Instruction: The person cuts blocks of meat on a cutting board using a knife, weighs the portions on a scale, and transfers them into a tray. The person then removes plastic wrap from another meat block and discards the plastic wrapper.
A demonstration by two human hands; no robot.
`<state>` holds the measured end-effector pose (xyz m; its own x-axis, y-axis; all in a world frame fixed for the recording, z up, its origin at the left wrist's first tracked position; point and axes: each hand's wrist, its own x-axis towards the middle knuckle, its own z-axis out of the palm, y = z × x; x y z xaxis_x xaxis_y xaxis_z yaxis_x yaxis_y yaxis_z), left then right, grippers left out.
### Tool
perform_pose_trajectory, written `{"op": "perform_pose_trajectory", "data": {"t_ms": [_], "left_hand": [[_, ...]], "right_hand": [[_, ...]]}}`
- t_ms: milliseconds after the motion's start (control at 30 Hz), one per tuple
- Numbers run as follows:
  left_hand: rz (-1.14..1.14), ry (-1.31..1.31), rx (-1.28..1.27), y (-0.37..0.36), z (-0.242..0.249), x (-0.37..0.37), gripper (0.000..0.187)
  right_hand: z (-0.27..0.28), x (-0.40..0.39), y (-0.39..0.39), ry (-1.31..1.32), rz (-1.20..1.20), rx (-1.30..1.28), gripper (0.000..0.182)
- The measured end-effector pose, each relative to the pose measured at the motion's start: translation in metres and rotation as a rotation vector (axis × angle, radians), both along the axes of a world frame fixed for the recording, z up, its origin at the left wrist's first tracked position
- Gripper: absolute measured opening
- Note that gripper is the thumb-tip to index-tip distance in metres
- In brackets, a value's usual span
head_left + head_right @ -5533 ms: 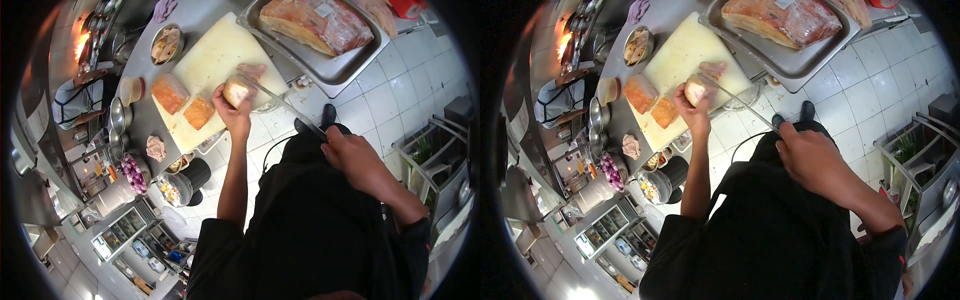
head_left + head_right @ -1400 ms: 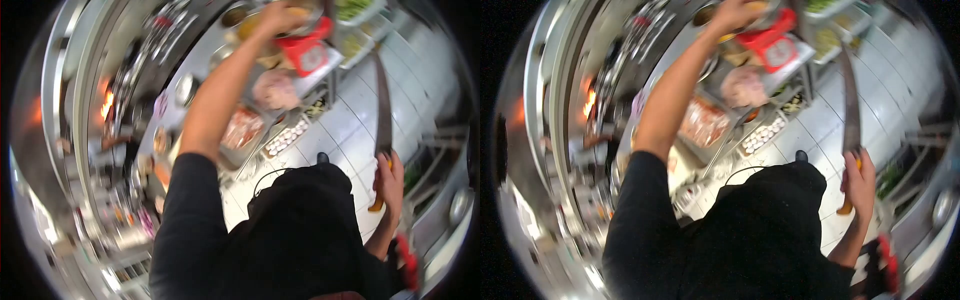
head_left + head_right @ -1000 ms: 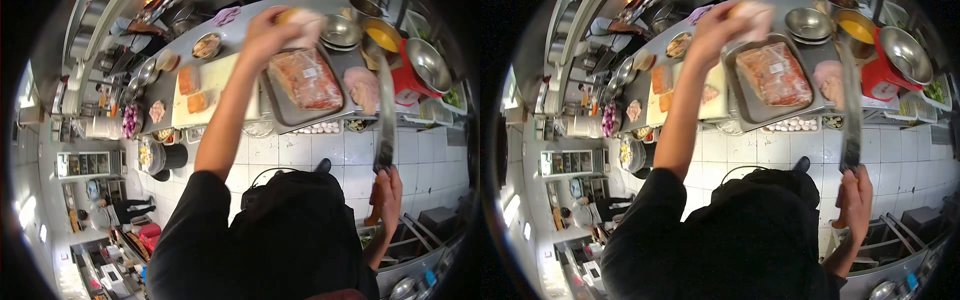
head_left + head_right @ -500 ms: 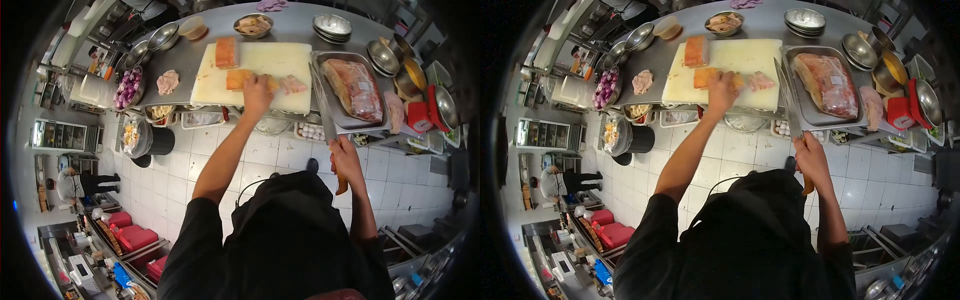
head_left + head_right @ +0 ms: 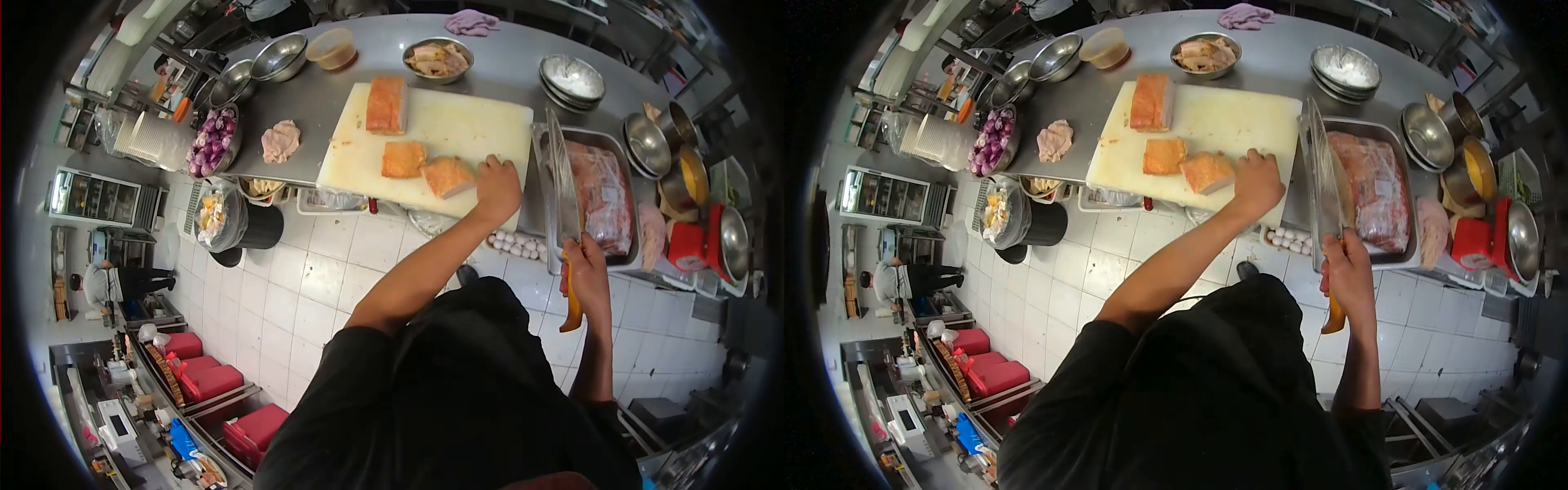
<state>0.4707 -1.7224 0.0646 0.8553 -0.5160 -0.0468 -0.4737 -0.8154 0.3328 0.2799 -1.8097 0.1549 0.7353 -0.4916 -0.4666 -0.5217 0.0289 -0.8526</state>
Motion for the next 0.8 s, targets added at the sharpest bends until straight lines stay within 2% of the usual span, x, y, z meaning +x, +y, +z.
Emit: {"op": "perform_pose_trajectory", "data": {"t_ms": [33, 67, 233, 300, 367, 433, 467, 533, 567, 600, 633, 700, 733, 800], "left_hand": [[-0.071, 0.052, -0.087, 0.000, 0.008, 0.000, 0.033], [0.037, 0.027, -0.236, -0.003, -0.005, -0.001, 0.028], [0.071, 0.059, -0.372, -0.008, 0.001, 0.028, 0.027], [0.078, -0.080, -0.558, -0.005, 0.019, 0.058, 0.029], [0.140, -0.200, -0.636, -0.004, 0.036, 0.106, 0.030], [0.157, -0.401, -0.652, -0.003, 0.050, 0.151, 0.028], [0.162, -0.365, -0.622, -0.003, 0.058, 0.173, 0.028], [0.175, -0.327, -0.595, -0.003, 0.068, 0.211, 0.029], [0.102, -0.350, -0.573, -0.002, 0.070, 0.229, 0.029], [0.030, -0.371, -0.548, 0.003, 0.076, 0.233, 0.031], [0.038, -0.368, -0.545, 0.007, 0.080, 0.234, 0.031], [0.106, -0.233, -0.318, 0.016, 0.105, 0.221, 0.039], [0.182, -0.222, -0.324, 0.021, 0.076, 0.240, 0.041], [0.218, -0.206, -0.361, 0.048, 0.081, 0.222, 0.045]], "right_hand": [[0.001, 0.007, -0.006, -0.001, -0.003, 0.002, 0.021], [-0.003, 0.013, -0.011, -0.027, 0.004, 0.013, 0.022], [-0.005, 0.048, -0.033, -0.043, 0.079, 0.015, 0.022], [-0.011, 0.057, -0.039, -0.019, 0.083, -0.040, 0.022], [-0.016, 0.067, -0.039, -0.019, 0.106, -0.068, 0.022], [-0.024, 0.076, -0.037, 0.022, 0.157, -0.066, 0.023], [-0.035, 0.080, -0.040, 0.020, 0.243, -0.099, 0.024], [-0.022, 0.093, -0.022, 0.057, 0.260, -0.145, 0.026], [-0.018, 0.097, -0.015, 0.095, 0.270, -0.182, 0.029], [-0.040, 0.104, -0.016, 0.023, 0.346, -0.373, 0.032], [-0.055, 0.110, -0.016, 0.027, 0.355, -0.371, 0.032], [-0.061, 0.126, 0.002, -0.200, 0.361, -0.524, 0.039], [-0.065, 0.133, 0.011, -0.197, 0.374, -0.515, 0.039], [-0.071, 0.144, 0.026, -0.146, 0.426, -0.664, 0.049]]}}
